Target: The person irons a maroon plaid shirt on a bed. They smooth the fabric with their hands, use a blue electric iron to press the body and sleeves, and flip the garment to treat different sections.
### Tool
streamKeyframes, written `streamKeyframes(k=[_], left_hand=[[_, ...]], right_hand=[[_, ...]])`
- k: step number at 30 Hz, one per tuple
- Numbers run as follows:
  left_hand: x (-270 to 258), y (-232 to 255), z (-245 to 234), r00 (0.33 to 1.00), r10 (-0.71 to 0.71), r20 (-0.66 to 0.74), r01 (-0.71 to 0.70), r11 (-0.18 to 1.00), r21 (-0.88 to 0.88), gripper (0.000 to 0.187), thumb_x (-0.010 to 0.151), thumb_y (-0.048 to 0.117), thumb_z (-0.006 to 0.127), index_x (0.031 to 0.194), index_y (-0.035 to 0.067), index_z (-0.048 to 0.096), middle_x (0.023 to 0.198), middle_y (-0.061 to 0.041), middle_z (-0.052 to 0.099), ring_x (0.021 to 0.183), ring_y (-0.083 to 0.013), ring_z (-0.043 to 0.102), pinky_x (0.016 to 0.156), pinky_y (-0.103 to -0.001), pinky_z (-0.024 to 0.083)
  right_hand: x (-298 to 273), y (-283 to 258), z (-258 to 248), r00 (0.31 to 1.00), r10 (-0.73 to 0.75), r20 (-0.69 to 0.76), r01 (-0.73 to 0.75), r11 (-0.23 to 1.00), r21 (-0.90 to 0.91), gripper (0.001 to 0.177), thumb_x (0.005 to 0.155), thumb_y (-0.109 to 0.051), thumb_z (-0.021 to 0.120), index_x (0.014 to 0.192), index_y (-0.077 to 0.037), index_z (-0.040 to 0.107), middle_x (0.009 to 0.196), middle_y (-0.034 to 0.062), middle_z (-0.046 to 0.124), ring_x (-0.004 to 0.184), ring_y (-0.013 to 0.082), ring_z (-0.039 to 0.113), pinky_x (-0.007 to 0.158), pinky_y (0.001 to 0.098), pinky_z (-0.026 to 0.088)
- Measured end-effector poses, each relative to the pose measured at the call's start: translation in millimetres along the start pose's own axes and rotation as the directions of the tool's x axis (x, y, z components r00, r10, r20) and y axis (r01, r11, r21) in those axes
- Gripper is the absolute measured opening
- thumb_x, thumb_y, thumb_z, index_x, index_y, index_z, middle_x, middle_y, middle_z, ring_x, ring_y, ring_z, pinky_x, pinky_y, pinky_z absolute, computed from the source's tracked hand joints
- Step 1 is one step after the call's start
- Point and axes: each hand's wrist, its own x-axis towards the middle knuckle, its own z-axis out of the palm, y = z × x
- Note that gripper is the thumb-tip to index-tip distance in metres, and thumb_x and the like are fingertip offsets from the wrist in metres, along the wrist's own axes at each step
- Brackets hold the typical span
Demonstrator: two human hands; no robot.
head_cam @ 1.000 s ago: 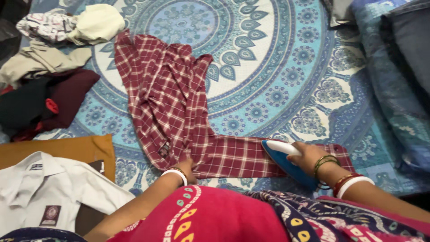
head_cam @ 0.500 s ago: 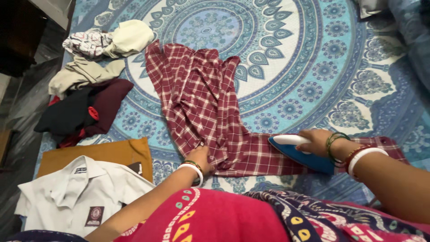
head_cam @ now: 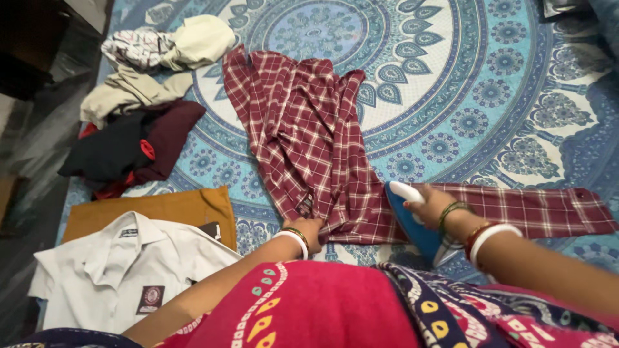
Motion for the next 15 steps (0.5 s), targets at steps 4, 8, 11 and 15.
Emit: streamKeyframes(k=[4, 8, 11, 15], left_hand=[[4, -4, 0, 0.992, 0.027, 0.12, -0.029, 1.0, 0.01, 0.069, 0.072, 0.031, 0.083, 0.133, 0.011, 0.061, 0.134, -0.015, 0.066, 0.128, -0.0335, 0.061, 0.107, -0.047, 0.048], [19, -15, 8, 0.986, 0.094, 0.137, -0.088, 0.995, -0.049, 0.085, 0.065, 0.033, 0.091, 0.138, 0.007, 0.057, 0.139, -0.018, 0.061, 0.13, -0.0343, 0.059, 0.108, -0.042, 0.049], [26, -23, 12, 0.977, 0.102, 0.187, -0.087, 0.992, -0.088, 0.091, 0.062, 0.032, 0.093, 0.14, 0.005, 0.055, 0.141, -0.018, 0.061, 0.13, -0.034, 0.06, 0.107, -0.042, 0.05], [25, -24, 15, 0.976, 0.116, 0.182, -0.097, 0.989, -0.111, 0.095, 0.064, 0.03, 0.095, 0.145, 0.004, 0.051, 0.145, -0.019, 0.056, 0.133, -0.0343, 0.056, 0.108, -0.042, 0.048]], right_hand=[[-4, 14, 52, 0.994, 0.097, 0.046, -0.105, 0.965, 0.24, 0.059, 0.096, -0.046, 0.064, 0.128, 0.002, 0.058, 0.102, 0.023, 0.077, 0.082, 0.0299, 0.079, 0.072, 0.0413, 0.065], [-8, 11, 91, 0.996, 0.06, -0.06, -0.043, 0.969, 0.245, 0.061, 0.097, -0.048, 0.066, 0.121, 0.008, 0.061, 0.094, 0.0196, 0.075, 0.075, 0.0241, 0.074, 0.067, 0.0377, 0.058], [-12, -3, 81, 0.991, 0.133, 0.018, -0.129, 0.908, 0.399, 0.057, 0.098, -0.043, 0.061, 0.124, 0.008, 0.055, 0.088, 0.0182, 0.072, 0.067, 0.0243, 0.072, 0.061, 0.0398, 0.061], [4, -30, 51, 0.99, 0.139, 0.035, -0.136, 0.834, 0.535, 0.051, 0.102, -0.039, 0.058, 0.118, 0.009, 0.061, 0.079, 0.0174, 0.073, 0.062, 0.0242, 0.069, 0.06, 0.04, 0.057]])
